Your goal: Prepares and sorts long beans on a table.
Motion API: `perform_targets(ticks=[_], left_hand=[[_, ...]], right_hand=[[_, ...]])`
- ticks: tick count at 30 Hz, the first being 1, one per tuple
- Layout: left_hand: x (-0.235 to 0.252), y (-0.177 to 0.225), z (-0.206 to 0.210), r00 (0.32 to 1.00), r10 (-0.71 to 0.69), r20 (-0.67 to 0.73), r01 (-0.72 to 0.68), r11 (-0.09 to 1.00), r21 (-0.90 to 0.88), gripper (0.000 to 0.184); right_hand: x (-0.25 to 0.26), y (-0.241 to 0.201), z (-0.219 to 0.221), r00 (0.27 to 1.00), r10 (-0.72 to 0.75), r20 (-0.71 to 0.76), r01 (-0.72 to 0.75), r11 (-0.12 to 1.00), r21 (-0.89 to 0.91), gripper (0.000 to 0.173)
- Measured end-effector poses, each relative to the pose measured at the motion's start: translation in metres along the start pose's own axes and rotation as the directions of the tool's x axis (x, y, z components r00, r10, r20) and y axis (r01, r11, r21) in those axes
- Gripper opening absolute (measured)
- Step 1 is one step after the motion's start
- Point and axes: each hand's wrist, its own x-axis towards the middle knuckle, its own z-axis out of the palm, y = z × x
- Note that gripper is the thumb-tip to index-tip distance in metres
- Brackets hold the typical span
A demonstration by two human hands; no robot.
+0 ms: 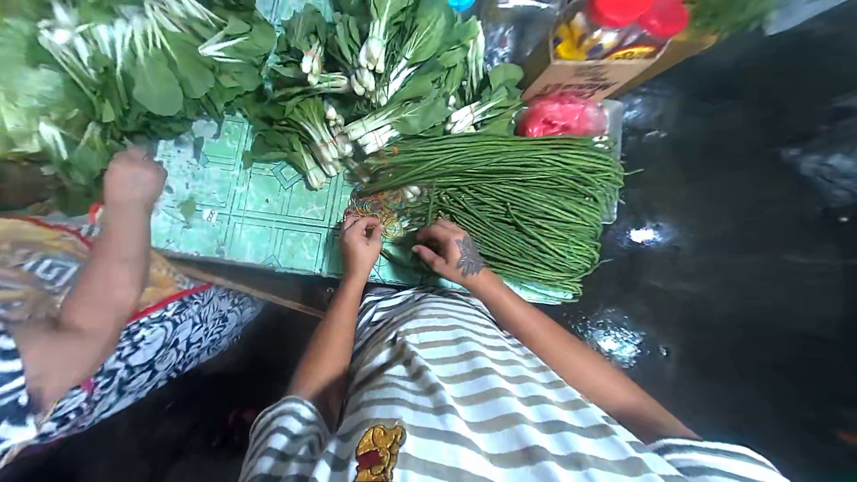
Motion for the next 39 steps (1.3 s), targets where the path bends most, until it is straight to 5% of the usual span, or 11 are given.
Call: perform_targets(ticks=[5, 8, 11, 13, 15, 17, 19, 22, 29, 34, 39], left_hand=[[0.003, 0.025, -0.026, 0.956, 0.202, 0.211, -0.162, 0.968, -0.192, 0.011], [0.012, 0.04, -0.035, 0.861, 0.347, 0.371, -0.245, 0.924, -0.295, 0.007], [0.021, 0.045, -0.028, 0.764, 0.431, 0.479, -0.302, 0.896, -0.325, 0.007], [0.018, 0.047, -0.014, 0.726, 0.416, 0.548, -0.278, 0.906, -0.319, 0.008], [0.006, 0.055, 0.004, 0.701, 0.365, 0.612, -0.216, 0.927, -0.306, 0.008], [-0.006, 0.066, 0.023, 0.688, 0.325, 0.649, -0.19, 0.943, -0.272, 0.008], [-0.014, 0.073, 0.035, 0.729, 0.277, 0.626, -0.169, 0.959, -0.227, 0.012], [-0.008, 0.071, 0.025, 0.903, 0.123, 0.412, -0.113, 0.992, -0.05, 0.019], [0.016, 0.05, -0.007, 0.988, -0.077, 0.134, 0.008, 0.89, 0.455, 0.047], [-0.022, 0.097, 0.047, 0.963, -0.035, 0.266, -0.049, 0.952, 0.303, 0.03], [-0.059, 0.113, 0.106, 0.933, -0.181, 0.31, 0.175, 0.983, 0.049, 0.024]], right_hand=[[0.022, -0.023, 0.003, 0.998, -0.04, -0.038, 0.042, 0.998, 0.043, 0.063], [0.016, -0.026, -0.002, 0.996, 0.043, -0.072, -0.022, 0.961, 0.277, 0.035], [-0.018, -0.016, -0.012, 0.973, 0.232, -0.019, -0.112, 0.538, 0.836, 0.021], [-0.042, -0.011, -0.017, 0.972, 0.237, -0.001, -0.044, 0.186, 0.982, 0.019], [-0.056, -0.009, -0.019, 0.97, 0.243, 0.002, -0.016, 0.058, 0.998, 0.02], [-0.063, -0.002, -0.021, 0.96, 0.279, -0.011, -0.034, 0.154, 0.988, 0.026], [-0.065, 0.008, -0.025, 0.959, 0.283, -0.028, -0.115, 0.474, 0.873, 0.029], [-0.058, 0.024, -0.043, 0.973, 0.182, -0.144, -0.135, 0.947, 0.29, 0.027], [-0.051, 0.102, -0.082, 0.852, 0.41, -0.326, -0.514, 0.774, -0.371, 0.05], [-0.045, 0.096, -0.078, 0.947, 0.101, -0.306, -0.215, 0.906, -0.364, 0.034], [-0.004, 0.085, -0.062, 0.95, 0.313, 0.004, -0.285, 0.869, -0.405, 0.029]])
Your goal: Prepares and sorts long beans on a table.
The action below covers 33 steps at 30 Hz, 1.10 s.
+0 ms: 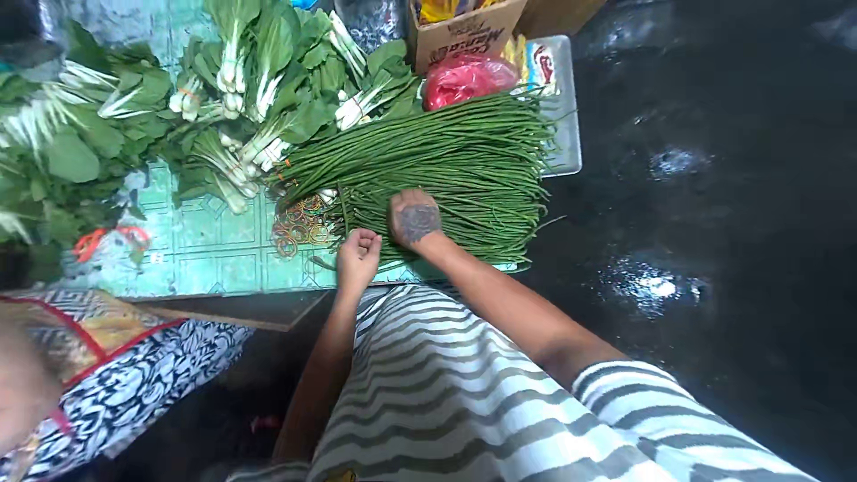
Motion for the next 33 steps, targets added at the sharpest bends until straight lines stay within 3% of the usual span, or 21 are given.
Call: perform_targets(ticks=[3, 6, 10, 14, 19, 22, 25, 27, 30, 33], left_hand=[[-0.011, 0.004, 0.005, 0.999, -0.044, -0.002, 0.043, 0.983, -0.178, 0.022], [-0.005, 0.011, 0.003, 0.994, -0.089, -0.061, 0.058, 0.919, -0.39, 0.025], [0.001, 0.036, 0.004, 0.999, -0.027, 0.021, 0.034, 0.757, -0.653, 0.035], [0.006, 0.069, 0.021, 1.0, 0.021, 0.002, -0.011, 0.596, -0.803, 0.035], [0.018, 0.092, 0.028, 0.999, 0.033, -0.013, -0.031, 0.619, -0.785, 0.031], [0.031, 0.097, 0.019, 0.998, 0.061, 0.026, -0.023, 0.687, -0.726, 0.034], [0.042, 0.101, 0.008, 0.995, -0.097, 0.035, 0.102, 0.877, -0.469, 0.033], [0.045, 0.098, -0.001, 0.98, -0.197, -0.024, 0.181, 0.94, -0.29, 0.039], [0.026, 0.086, -0.016, 0.965, -0.216, -0.15, 0.179, 0.957, -0.23, 0.053], [-0.004, 0.061, -0.021, 0.924, -0.27, -0.27, 0.161, 0.917, -0.366, 0.035]], right_hand=[[-0.002, 0.006, 0.0, 0.997, -0.08, -0.015, 0.08, 0.997, 0.001, 0.025], [-0.009, 0.016, -0.012, 0.97, -0.166, -0.176, 0.17, 0.985, 0.01, 0.022], [-0.031, 0.017, -0.021, 0.9, -0.254, -0.354, 0.274, 0.962, 0.007, 0.016], [-0.037, 0.024, -0.018, 0.906, -0.26, -0.334, 0.304, 0.949, 0.085, 0.018], [-0.035, 0.052, -0.024, 0.948, -0.233, -0.215, 0.289, 0.916, 0.279, 0.034], [-0.044, 0.093, -0.03, 0.934, -0.17, -0.315, 0.279, 0.896, 0.346, 0.033], [-0.068, 0.131, -0.03, 0.904, -0.141, -0.403, 0.291, 0.894, 0.341, 0.029], [-0.087, 0.144, -0.025, 0.899, -0.144, -0.414, 0.29, 0.904, 0.314, 0.029], [-0.103, 0.136, -0.009, 0.894, -0.229, -0.385, 0.342, 0.904, 0.257, 0.026], [-0.098, 0.086, 0.017, 0.856, -0.45, -0.254, 0.496, 0.853, 0.161, 0.02]])
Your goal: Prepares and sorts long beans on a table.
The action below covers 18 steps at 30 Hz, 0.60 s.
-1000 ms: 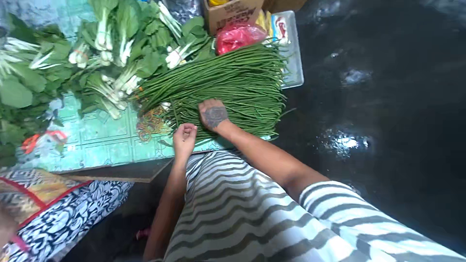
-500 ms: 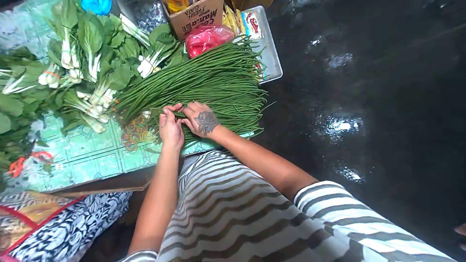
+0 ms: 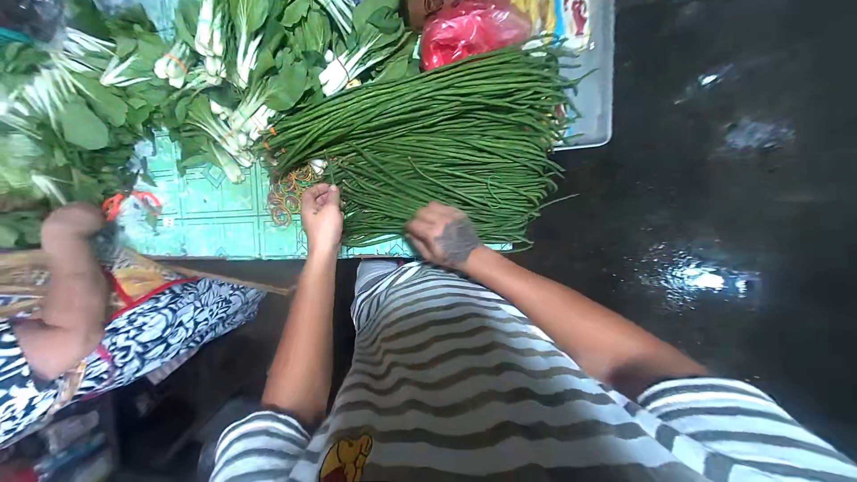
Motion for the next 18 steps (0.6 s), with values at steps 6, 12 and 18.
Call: perform_targets(ticks=[6, 12, 18], left_hand=[[-0.056, -0.066, -0.024, 0.957, -0.275, -0.092, 0.258, 0.952, -0.163, 0.034], [-0.074, -0.098, -0.015, 0.933, -0.309, 0.185, 0.337, 0.931, -0.143, 0.024], [-0.046, -0.069, 0.022, 0.913, -0.123, 0.39, 0.235, 0.938, -0.254, 0.033]], right_hand=[[0.066, -0.059, 0.033, 0.88, 0.202, 0.43, -0.106, 0.966, -0.237, 0.024], [0.085, -0.019, 0.002, 0.84, 0.21, 0.5, -0.222, 0.974, -0.036, 0.025], [0.094, 0.013, -0.024, 0.897, 0.138, 0.419, -0.245, 0.946, 0.213, 0.029]])
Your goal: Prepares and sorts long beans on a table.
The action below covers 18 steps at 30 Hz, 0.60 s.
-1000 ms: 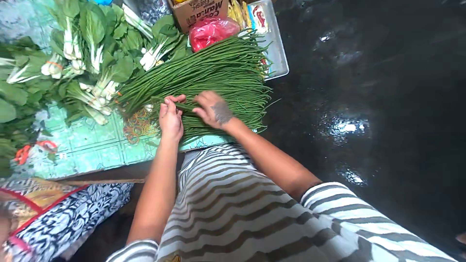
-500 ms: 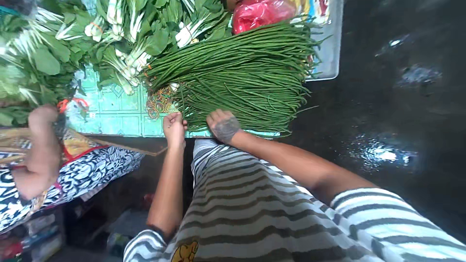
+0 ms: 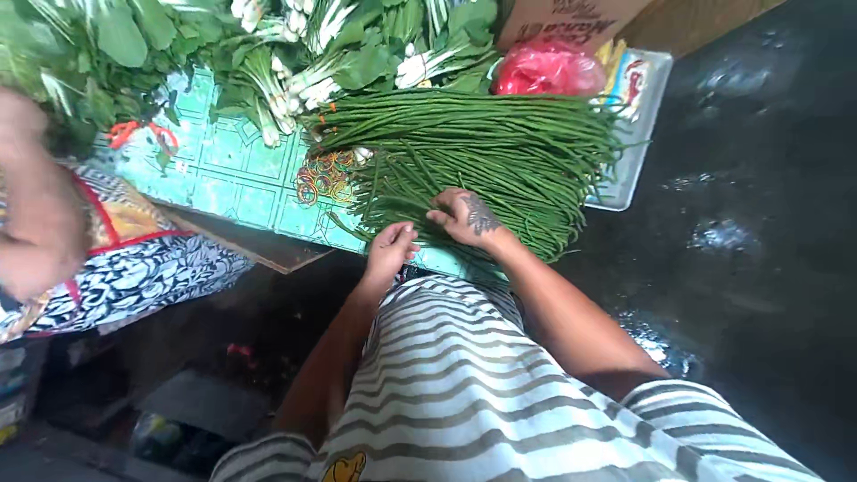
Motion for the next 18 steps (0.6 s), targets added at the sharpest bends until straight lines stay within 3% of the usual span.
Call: perform_targets(ticks=[3, 8, 12, 18], left_hand=[[0.014, 0.021, 0.019, 0.989, 0.146, 0.021, -0.144, 0.987, -0.071, 0.034], [0.017, 0.055, 0.044, 0.9, 0.436, 0.003, -0.427, 0.883, -0.196, 0.036], [0.015, 0.069, 0.058, 0.884, 0.466, -0.011, -0.458, 0.862, -0.218, 0.032], [0.017, 0.082, 0.074, 0.886, 0.458, -0.076, -0.463, 0.859, -0.218, 0.021]], right_hand=[[-0.018, -0.006, -0.01, 0.989, -0.068, -0.135, 0.074, 0.996, 0.041, 0.022], [-0.036, -0.009, -0.015, 0.953, -0.062, -0.296, 0.068, 0.998, 0.009, 0.024], [-0.044, -0.009, -0.018, 0.908, -0.058, -0.415, 0.078, 0.996, 0.033, 0.025], [-0.042, -0.027, -0.037, 0.775, -0.088, -0.626, 0.095, 0.995, -0.022, 0.021]])
